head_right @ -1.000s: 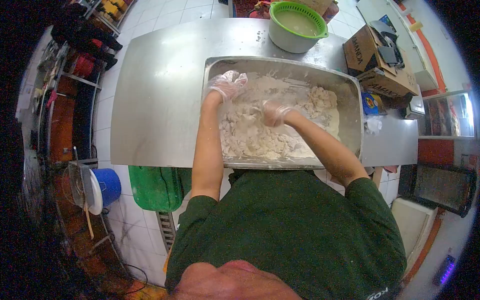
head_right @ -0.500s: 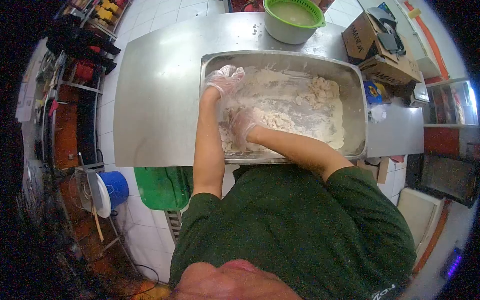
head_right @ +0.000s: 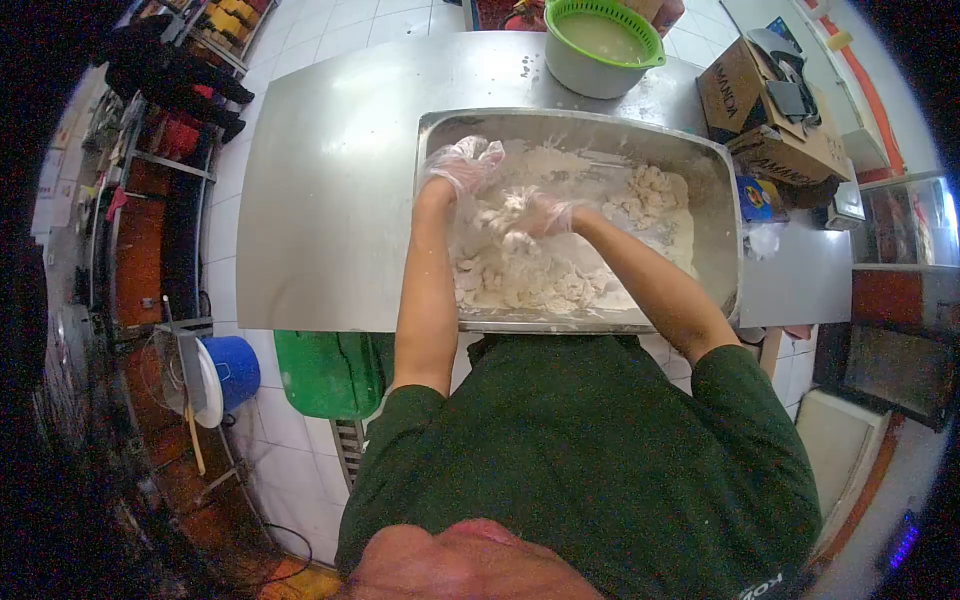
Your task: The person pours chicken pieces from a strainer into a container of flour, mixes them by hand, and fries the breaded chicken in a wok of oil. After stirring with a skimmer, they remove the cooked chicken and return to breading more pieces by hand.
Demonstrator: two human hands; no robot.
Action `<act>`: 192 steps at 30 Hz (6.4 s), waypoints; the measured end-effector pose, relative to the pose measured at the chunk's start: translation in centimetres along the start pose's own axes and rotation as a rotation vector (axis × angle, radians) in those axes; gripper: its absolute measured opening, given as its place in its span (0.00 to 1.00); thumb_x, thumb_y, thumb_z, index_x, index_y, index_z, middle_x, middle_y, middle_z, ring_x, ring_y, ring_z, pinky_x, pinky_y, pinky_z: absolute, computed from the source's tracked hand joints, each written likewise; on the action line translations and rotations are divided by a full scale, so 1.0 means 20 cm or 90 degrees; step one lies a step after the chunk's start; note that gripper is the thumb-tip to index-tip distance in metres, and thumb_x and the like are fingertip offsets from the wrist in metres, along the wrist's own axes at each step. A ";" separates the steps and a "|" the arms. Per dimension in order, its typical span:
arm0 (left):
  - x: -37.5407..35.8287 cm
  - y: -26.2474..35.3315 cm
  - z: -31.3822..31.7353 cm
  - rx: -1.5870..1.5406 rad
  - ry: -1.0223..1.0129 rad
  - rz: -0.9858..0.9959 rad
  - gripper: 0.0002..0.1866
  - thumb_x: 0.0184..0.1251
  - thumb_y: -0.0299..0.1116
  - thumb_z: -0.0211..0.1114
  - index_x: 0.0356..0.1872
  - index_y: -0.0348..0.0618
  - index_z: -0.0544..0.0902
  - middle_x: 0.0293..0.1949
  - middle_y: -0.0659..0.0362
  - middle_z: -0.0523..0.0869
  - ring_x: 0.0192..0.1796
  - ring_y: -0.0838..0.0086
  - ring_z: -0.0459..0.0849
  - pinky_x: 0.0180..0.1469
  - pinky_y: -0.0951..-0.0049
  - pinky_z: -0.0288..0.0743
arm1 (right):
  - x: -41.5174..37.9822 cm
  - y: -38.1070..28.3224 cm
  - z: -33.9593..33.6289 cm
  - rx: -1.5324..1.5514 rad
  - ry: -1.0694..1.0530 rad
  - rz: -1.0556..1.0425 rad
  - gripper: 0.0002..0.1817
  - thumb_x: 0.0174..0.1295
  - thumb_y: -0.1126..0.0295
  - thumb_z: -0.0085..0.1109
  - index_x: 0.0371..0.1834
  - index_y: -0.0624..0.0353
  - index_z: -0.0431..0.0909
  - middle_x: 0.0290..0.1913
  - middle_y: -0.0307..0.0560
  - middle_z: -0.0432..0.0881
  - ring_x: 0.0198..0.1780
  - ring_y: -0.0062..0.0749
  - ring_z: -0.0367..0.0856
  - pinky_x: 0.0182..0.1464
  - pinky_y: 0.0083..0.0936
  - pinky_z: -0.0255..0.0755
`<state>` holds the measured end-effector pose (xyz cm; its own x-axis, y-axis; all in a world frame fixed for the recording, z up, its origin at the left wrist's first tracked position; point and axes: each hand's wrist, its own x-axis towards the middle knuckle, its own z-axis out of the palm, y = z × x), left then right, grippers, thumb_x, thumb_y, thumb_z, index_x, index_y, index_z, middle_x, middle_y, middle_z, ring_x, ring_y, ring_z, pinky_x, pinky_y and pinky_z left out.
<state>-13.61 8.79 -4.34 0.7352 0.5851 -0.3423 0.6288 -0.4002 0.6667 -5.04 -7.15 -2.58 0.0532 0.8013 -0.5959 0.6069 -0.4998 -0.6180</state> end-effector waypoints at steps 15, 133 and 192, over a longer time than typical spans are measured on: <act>-0.03 0.00 -0.01 0.029 -0.011 0.076 0.38 0.60 0.61 0.53 0.63 0.42 0.67 0.63 0.51 0.71 0.64 0.60 0.69 0.64 0.68 0.62 | -0.10 -0.01 0.40 -0.631 0.173 -0.151 0.52 0.45 0.51 0.65 0.73 0.37 0.43 0.65 0.61 0.62 0.61 0.55 0.68 0.62 0.44 0.64; -0.04 0.01 -0.03 0.071 -0.023 0.014 0.39 0.59 0.65 0.49 0.65 0.48 0.67 0.63 0.52 0.70 0.64 0.58 0.68 0.64 0.65 0.61 | -0.07 0.19 0.14 -0.192 0.063 0.043 0.20 0.52 0.57 0.60 0.34 0.67 0.79 0.23 0.55 0.80 0.22 0.32 0.75 0.24 0.34 0.69; 0.06 -0.07 0.03 0.113 -0.046 0.020 0.41 0.58 0.66 0.50 0.64 0.45 0.67 0.62 0.50 0.71 0.64 0.56 0.68 0.64 0.64 0.61 | -0.43 0.38 -0.18 -0.218 0.326 0.063 0.23 0.56 0.59 0.60 0.55 0.51 0.74 0.62 0.53 0.70 0.61 0.42 0.70 0.64 0.44 0.64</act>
<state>-13.49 9.59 -6.00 0.7680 0.5200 -0.3740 0.6348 -0.5400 0.5527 2.09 -16.72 -0.27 0.4444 0.8549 -0.2677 0.7948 -0.5142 -0.3225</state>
